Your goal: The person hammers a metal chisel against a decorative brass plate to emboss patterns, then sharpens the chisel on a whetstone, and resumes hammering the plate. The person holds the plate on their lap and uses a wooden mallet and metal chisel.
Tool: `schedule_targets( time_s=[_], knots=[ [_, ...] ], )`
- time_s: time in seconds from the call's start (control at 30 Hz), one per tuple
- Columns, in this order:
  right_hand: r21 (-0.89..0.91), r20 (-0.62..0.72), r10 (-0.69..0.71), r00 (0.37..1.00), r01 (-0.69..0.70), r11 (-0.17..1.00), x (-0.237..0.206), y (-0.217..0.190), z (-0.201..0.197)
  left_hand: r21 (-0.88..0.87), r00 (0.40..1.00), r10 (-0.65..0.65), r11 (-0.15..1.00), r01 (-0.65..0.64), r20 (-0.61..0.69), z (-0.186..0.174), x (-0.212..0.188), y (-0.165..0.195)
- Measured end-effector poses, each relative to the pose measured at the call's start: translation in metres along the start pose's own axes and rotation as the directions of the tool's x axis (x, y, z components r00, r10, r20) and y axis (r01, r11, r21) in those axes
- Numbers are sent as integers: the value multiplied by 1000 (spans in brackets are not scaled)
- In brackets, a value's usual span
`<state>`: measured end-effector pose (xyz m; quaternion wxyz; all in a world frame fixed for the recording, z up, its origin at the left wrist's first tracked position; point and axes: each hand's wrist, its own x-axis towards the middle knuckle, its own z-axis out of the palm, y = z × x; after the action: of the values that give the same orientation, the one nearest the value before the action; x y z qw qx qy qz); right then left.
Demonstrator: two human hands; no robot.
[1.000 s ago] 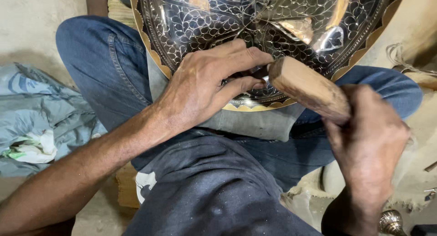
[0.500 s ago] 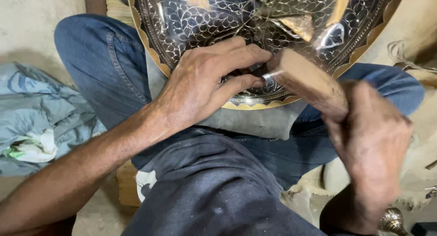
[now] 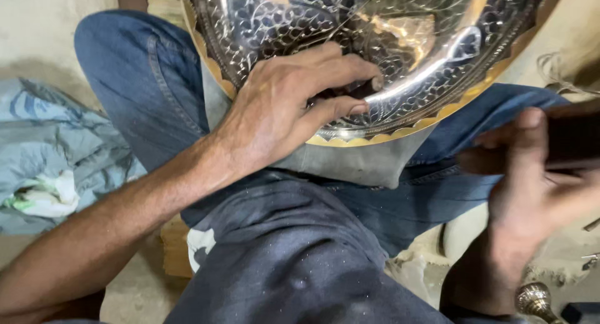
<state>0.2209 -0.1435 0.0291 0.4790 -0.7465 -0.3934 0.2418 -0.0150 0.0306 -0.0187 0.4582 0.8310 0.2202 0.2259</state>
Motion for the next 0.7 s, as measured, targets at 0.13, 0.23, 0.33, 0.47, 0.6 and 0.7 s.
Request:
schedule_targets(
  time_s=[0.13, 0.23, 0.33, 0.47, 0.6, 0.7],
  knots=[
    [-734, 497, -154, 854, 509, 449, 3, -13, -4, 61, 999, 45, 997, -44, -13, 1, 0, 0],
    [-356, 138, -185, 973, 224, 907, -4, -3, -1, 12, 999, -32, 999, 31, 30, 2, 0, 0],
    [-434, 293, -227, 929, 341, 834, -9, 13, -13, -4, 1000, -2, 1000, 2, 15, 4, 0, -1],
    [-580, 245, -244, 938, 344, 739, -19, 34, -21, 74, 998, 63, 995, -63, -6, 7, -2, -2],
    [-640, 232, -212, 949, 313, 702, -23, 32, -18, 34, 999, 33, 999, -33, 9, 9, -4, -1],
    [-653, 292, -312, 904, 427, 625, -18, 19, -14, 6, 1000, -6, 1000, 6, 14, 11, -5, 2]
  ],
)
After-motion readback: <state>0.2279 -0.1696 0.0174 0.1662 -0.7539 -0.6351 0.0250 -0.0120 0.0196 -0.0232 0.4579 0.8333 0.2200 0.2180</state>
